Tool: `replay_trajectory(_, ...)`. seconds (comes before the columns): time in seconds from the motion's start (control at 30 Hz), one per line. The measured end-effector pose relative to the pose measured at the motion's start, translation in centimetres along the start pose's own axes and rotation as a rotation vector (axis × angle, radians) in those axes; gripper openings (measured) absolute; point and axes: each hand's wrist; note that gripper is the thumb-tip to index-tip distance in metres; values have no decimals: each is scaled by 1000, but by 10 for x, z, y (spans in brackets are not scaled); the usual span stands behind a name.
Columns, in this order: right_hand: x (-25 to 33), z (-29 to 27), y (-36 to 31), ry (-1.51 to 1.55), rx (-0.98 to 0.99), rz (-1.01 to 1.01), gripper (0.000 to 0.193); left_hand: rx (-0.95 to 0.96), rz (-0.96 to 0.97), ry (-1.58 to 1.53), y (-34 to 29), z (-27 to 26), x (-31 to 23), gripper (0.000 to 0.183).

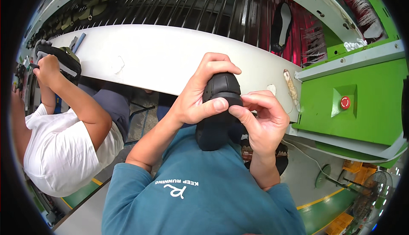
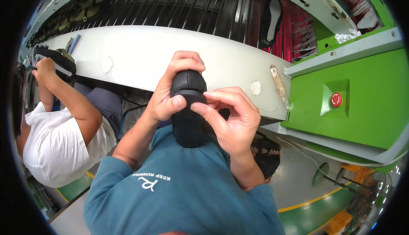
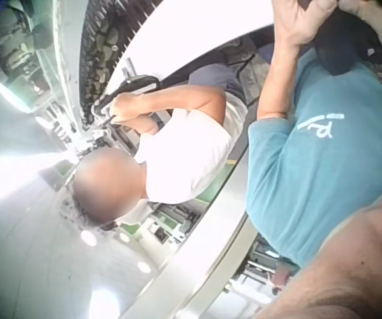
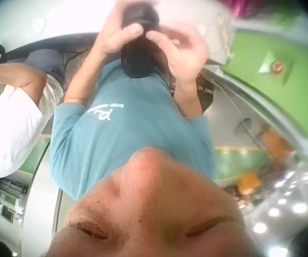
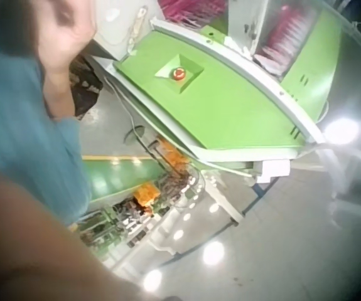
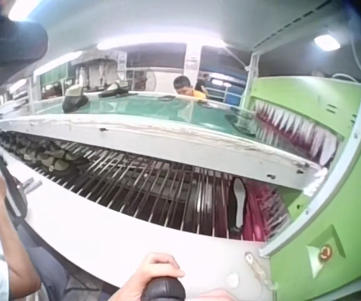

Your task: The person assembles sandals on a factory assembly line. They pick up a black sole and a green upper, apply adhesive to the sole using a small tool, and press the two parts together. The person repeats this process for multiple units, inspecting the bond and placing the finished sandals on a conveyor belt.

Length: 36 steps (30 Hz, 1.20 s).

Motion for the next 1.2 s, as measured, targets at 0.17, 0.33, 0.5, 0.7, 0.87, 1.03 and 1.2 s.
replay_trajectory(0.17, -3, 1, 0, -42, -16, -146, 28, 44, 32, 100, 6, -2, -8, 71)
replay_trajectory(0.33, 0, 3, 4, -96, 3, -164, 25, 65, 24, 113, 8, -7, -14, 65)
replay_trajectory(0.5, 10, 5, 7, -145, 45, -183, 23, 76, 68, 122, 12, -11, -22, 55)
replay_trajectory(0.7, 17, 8, 11, -157, 77, -185, 22, 17, 54, 116, 10, -11, -31, 52)
replay_trajectory(0.87, 22, 13, 22, -185, 91, -254, 24, -36, 77, 108, 16, -16, -36, 55)
replay_trajectory(1.03, 33, 20, 48, -161, 106, -316, 24, -169, 258, 151, 32, -21, -34, 60)
replay_trajectory(1.2, 39, 26, 63, -87, 133, -305, 23, -268, 430, 224, 46, -28, -31, 67)
Point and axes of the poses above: each hand's wrist, its own y-axis towards the middle knuckle, its own z-axis out of the palm, x = y × z, and after that the axes turned 5 degrees about -z, right-handed
